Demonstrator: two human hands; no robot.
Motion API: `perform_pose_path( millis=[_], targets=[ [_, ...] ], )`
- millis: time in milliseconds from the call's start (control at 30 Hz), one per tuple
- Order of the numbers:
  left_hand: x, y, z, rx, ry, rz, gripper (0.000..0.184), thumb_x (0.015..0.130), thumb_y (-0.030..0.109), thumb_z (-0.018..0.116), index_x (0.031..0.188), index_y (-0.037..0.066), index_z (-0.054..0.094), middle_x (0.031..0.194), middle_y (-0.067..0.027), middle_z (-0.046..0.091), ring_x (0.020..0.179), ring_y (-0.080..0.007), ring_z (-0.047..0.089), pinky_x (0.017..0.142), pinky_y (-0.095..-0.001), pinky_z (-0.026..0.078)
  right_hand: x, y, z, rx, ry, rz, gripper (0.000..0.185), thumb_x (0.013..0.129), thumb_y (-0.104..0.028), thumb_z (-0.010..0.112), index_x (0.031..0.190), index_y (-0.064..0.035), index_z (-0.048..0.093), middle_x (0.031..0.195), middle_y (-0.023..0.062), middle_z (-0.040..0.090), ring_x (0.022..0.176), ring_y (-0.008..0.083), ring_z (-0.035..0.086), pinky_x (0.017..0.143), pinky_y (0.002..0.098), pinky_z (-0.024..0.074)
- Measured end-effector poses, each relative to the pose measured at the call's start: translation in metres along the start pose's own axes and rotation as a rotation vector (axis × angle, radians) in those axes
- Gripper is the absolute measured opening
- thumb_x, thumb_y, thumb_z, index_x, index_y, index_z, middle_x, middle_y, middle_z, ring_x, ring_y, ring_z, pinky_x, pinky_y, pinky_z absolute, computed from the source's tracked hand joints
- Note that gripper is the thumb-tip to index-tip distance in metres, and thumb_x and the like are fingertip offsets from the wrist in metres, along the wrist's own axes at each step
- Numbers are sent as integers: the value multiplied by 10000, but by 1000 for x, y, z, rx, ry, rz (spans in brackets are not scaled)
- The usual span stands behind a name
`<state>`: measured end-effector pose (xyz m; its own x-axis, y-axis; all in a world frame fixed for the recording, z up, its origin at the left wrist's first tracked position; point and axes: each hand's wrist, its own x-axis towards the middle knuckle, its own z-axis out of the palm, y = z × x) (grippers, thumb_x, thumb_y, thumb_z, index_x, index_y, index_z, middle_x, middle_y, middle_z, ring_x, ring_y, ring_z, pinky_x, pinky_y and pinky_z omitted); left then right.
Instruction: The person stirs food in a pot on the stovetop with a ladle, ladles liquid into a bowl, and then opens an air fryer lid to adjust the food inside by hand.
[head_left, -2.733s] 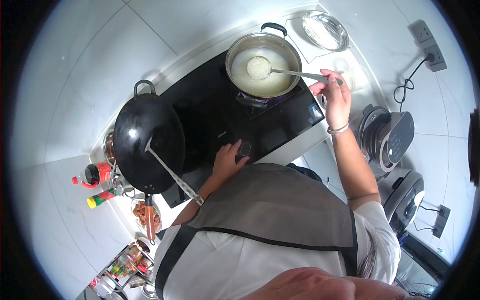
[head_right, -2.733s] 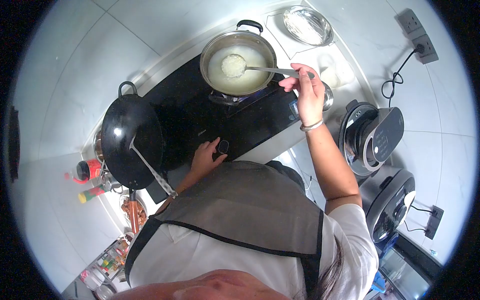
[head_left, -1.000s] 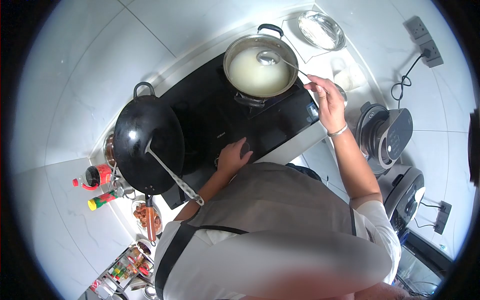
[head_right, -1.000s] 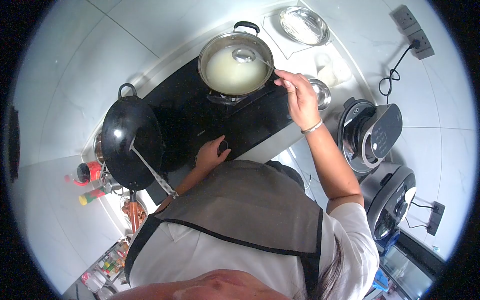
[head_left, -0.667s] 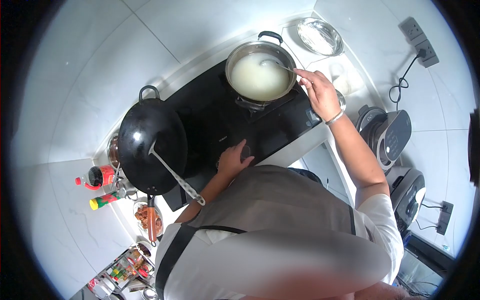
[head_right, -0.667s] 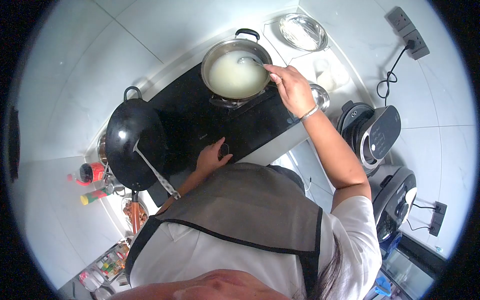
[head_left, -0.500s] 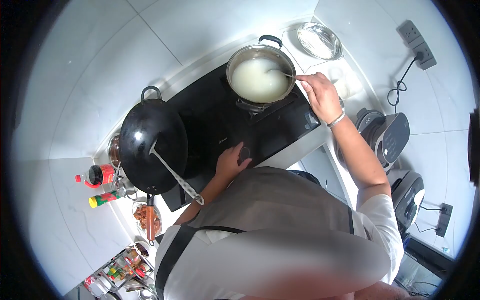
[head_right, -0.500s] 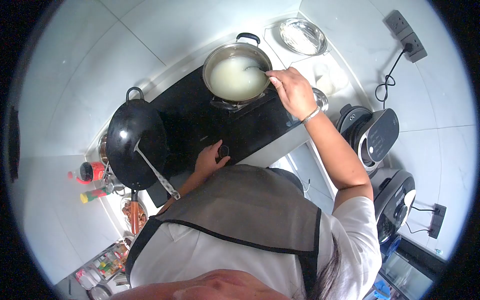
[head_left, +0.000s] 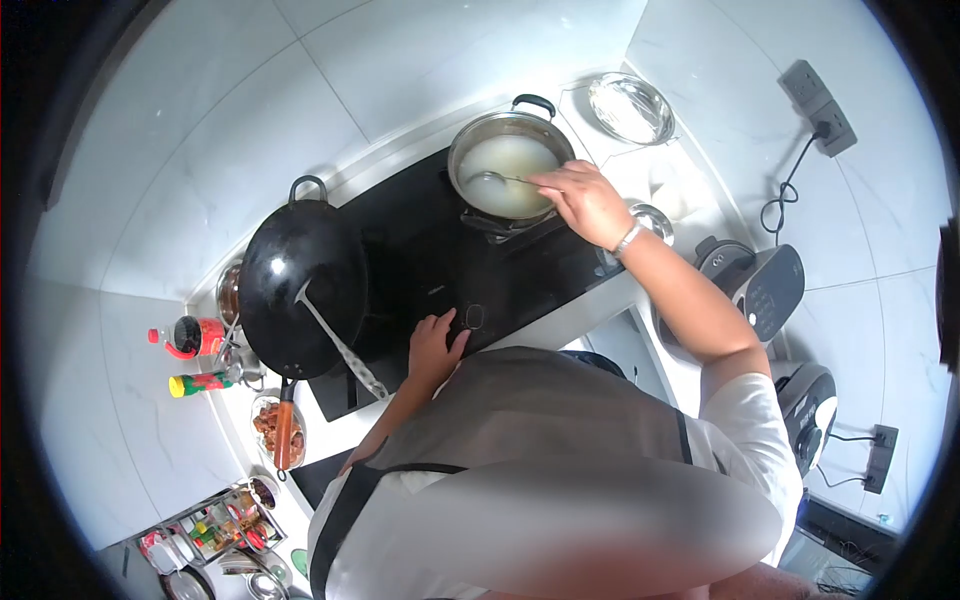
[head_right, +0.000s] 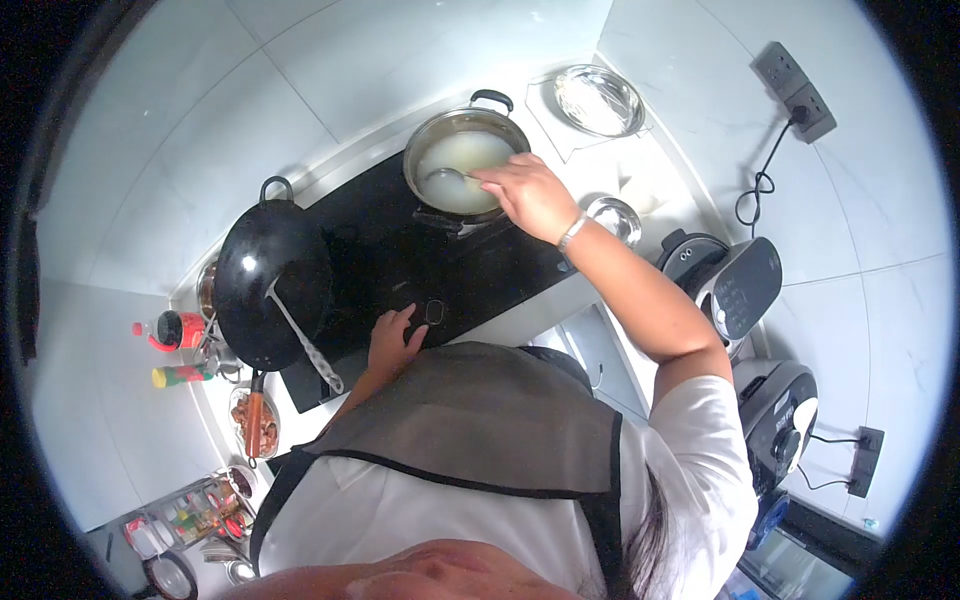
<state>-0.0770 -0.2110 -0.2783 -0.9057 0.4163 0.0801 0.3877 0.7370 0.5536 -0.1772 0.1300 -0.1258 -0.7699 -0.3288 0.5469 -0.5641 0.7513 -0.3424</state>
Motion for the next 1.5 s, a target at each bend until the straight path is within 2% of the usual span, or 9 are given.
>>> perform_pose_path(
  millis=[367, 700, 867, 967, 1067, 1133, 1200, 1267, 1500],
  targets=[
    [-39, 8, -5, -145, 90, -145, 307, 851, -59, 484, 1072, 77, 649, 946, -144, 629, 932, -340, 620, 816, -433, 495, -11, 46, 7, -153, 57, 37, 194, 890, -104, 632, 1072, -110, 701, 881, 52, 644, 842, 249, 569, 869, 359, 406],
    [-92, 28, -2, -218, -306, -520, 177, 898, 157, 559, 1006, 59, 658, 898, -138, 673, 886, -289, 654, 785, -376, 490, -39, 31, -19, 4, 216, 358, 156, 945, -140, 584, 967, -30, 692, 784, 126, 662, 766, 310, 599, 849, 394, 425],
    [-116, -75, 57, -327, -401, -531, 256, 875, 158, 595, 1079, 37, 692, 922, -112, 709, 873, -200, 663, 786, -324, 498, -39, 35, -6, 378, 197, 511, 178, 942, -155, 570, 931, -17, 682, 699, 159, 660, 628, 317, 643, 725, 400, 486],
    [-102, -55, 41, -703, -358, -804, 247, 845, 109, 607, 1048, 0, 697, 896, -88, 707, 821, -175, 663, 766, -293, 507, -38, 44, 18, 734, 229, 718, 226, 955, -176, 552, 960, 15, 673, 696, 131, 676, 650, 231, 687, 649, 344, 513],
    [-94, -35, 29, -471, -314, -621, 205, 871, 112, 579, 998, 7, 701, 840, -71, 695, 744, -149, 644, 699, -278, 507, -31, 54, 20, 894, 216, 846, 253, 964, -181, 545, 986, 39, 668, 730, 103, 685, 688, 164, 696, 634, 287, 524],
    [-104, -85, 51, -381, -375, -379, 207, 895, 150, 565, 980, 19, 700, 793, -71, 682, 695, -140, 627, 655, -273, 502, -28, 56, 13, 919, 229, 815, 265, 976, -177, 534, 1002, 50, 669, 814, 110, 698, 713, 158, 693, 647, 276, 536],
    [-109, -85, 50, -600, -404, -483, 231, 917, 204, 554, 982, 33, 696, 752, -74, 669, 656, -140, 612, 613, -270, 492, -26, 67, 8, 905, 207, 804, 266, 983, -172, 529, 1014, 51, 671, 850, 115, 704, 726, 159, 694, 660, 280, 544],
    [-101, -66, 37, -1111, -324, -970, 265, 935, 256, 546, 996, 44, 691, 723, -76, 659, 625, -143, 599, 575, -266, 480, -22, 80, 1, 880, 219, 731, 271, 992, -166, 518, 1058, 49, 671, 841, 108, 704, 731, 156, 692, 672, 276, 544],
    [-90, -39, 27, -969, -310, -1094, 438, 961, 465, 582, 1017, 44, 690, 681, -69, 659, 530, -135, 587, 518, -247, 471, -13, 86, -35, 522, 97, 491, 242, 1004, -160, 521, 1155, -66, 685, 937, 115, 721, 845, 168, 679, 801, 313, 515]
  ],
)
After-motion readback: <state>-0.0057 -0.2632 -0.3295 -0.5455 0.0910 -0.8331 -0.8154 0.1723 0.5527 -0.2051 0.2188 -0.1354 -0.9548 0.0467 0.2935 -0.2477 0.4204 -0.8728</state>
